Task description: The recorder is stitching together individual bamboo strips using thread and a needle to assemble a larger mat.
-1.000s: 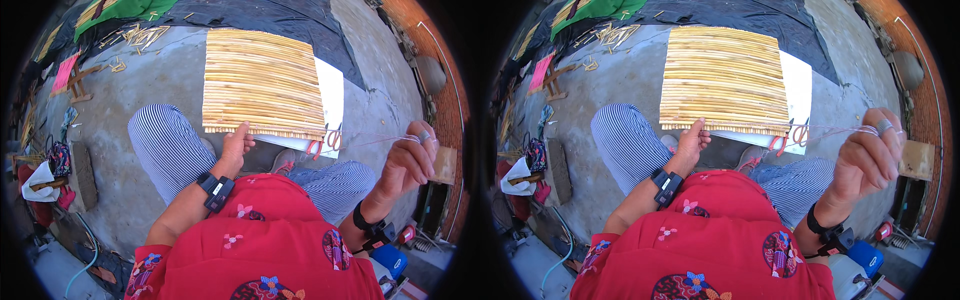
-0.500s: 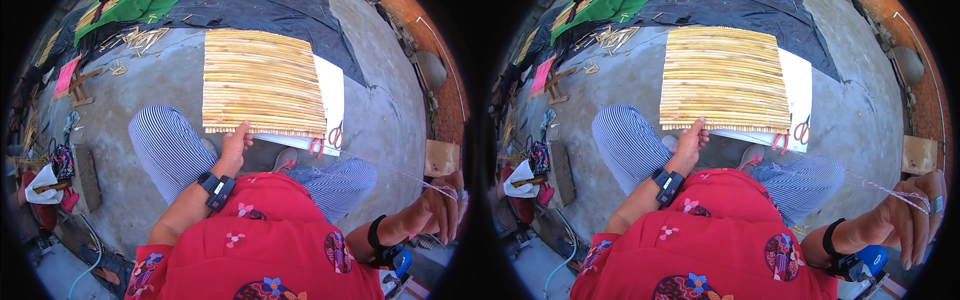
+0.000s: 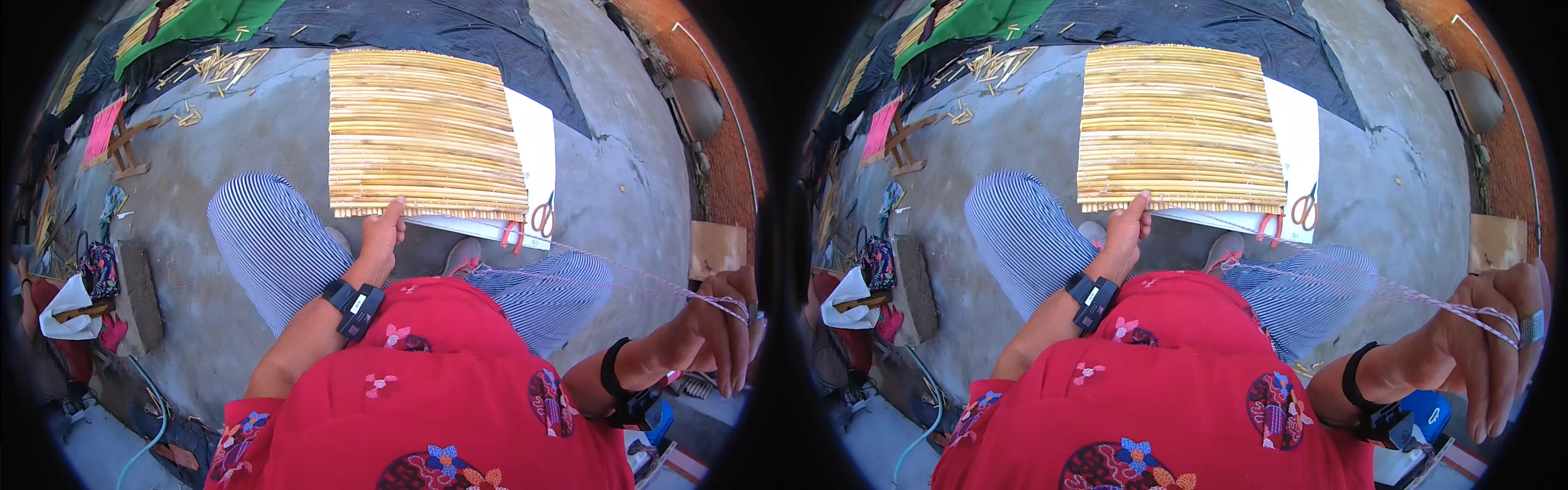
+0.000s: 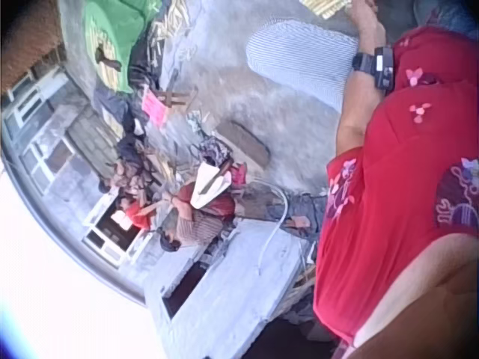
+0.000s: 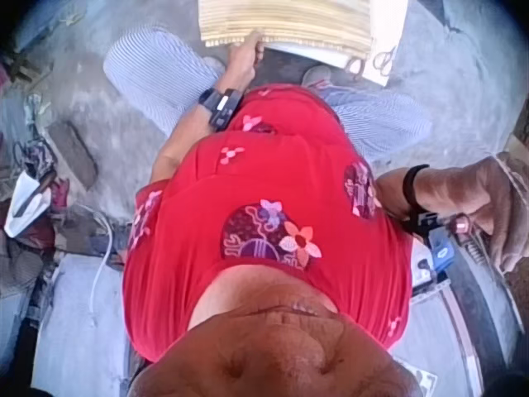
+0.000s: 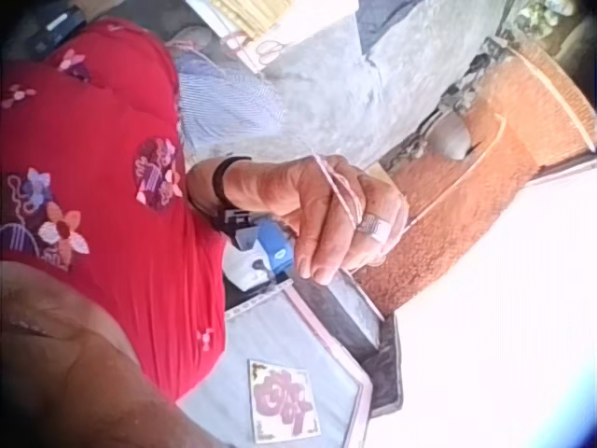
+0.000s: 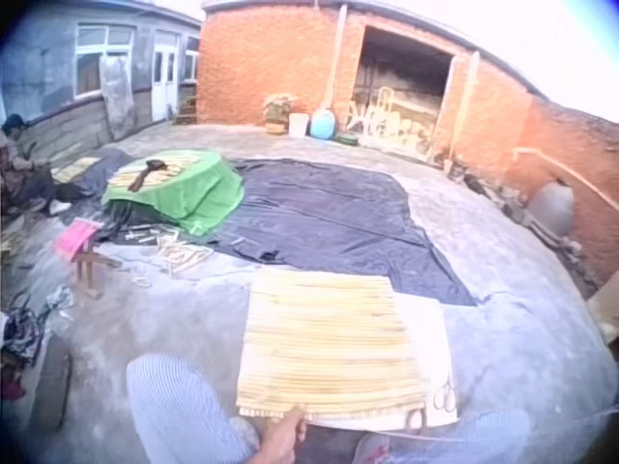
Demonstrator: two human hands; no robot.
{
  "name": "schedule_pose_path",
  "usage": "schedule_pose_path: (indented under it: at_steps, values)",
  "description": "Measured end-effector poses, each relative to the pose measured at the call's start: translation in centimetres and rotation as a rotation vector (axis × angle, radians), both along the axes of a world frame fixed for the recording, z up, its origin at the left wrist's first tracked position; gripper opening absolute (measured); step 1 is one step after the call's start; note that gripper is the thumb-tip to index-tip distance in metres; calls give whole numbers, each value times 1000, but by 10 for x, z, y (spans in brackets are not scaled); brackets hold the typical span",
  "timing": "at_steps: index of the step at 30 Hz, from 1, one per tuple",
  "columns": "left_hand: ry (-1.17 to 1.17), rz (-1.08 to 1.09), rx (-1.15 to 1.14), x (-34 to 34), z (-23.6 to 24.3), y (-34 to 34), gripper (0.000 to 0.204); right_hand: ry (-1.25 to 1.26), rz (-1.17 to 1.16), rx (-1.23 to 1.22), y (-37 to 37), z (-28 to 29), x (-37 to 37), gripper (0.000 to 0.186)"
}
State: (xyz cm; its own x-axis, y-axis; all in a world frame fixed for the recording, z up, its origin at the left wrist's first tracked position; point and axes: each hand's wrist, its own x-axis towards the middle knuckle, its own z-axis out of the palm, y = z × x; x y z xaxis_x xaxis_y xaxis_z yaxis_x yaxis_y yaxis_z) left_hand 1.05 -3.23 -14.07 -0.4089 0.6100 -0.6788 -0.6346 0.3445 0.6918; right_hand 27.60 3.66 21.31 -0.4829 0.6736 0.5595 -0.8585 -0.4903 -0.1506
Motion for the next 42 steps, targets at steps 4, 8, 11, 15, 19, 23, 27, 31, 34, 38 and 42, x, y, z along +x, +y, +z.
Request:
schedule_pose_path:
  at_steps: [4,8,11,15,19,23,27,31,34,38,42]
  values:
    - [-63,-22,5,2,-7,-4,33,-174,-15,79,-3,-4,-3,16]
    - [-177,-94,-30,-1,-18,-5,40,-552,-161,297,-9,-1,5,19]
    - [-199,-278,-51,1,-21,-5,39,-705,-332,119,-21,-4,16,22]
    - [-55,-766,128,17,-9,-3,35,-716,-349,222,-24,-8,26,20]
    - [-134,-1055,420,34,35,17,47,-679,-230,199,-21,-3,24,11]
    - [-96,-1300,656,63,100,37,57,-633,-199,211,-13,-2,15,13]
    - [-110,-1417,857,106,134,39,41,-596,-251,155,-10,-1,11,13]
    - [285,-1471,764,102,104,51,29,-532,-217,155,-9,1,14,12]
    - [245,-1378,481,72,77,55,32,-552,-220,134,-8,-1,18,12]
    - [54,-1276,481,45,92,43,38,-465,-247,57,0,-9,22,14]
    - [109,-1367,520,15,129,34,44,-417,-279,24,8,-13,22,14]
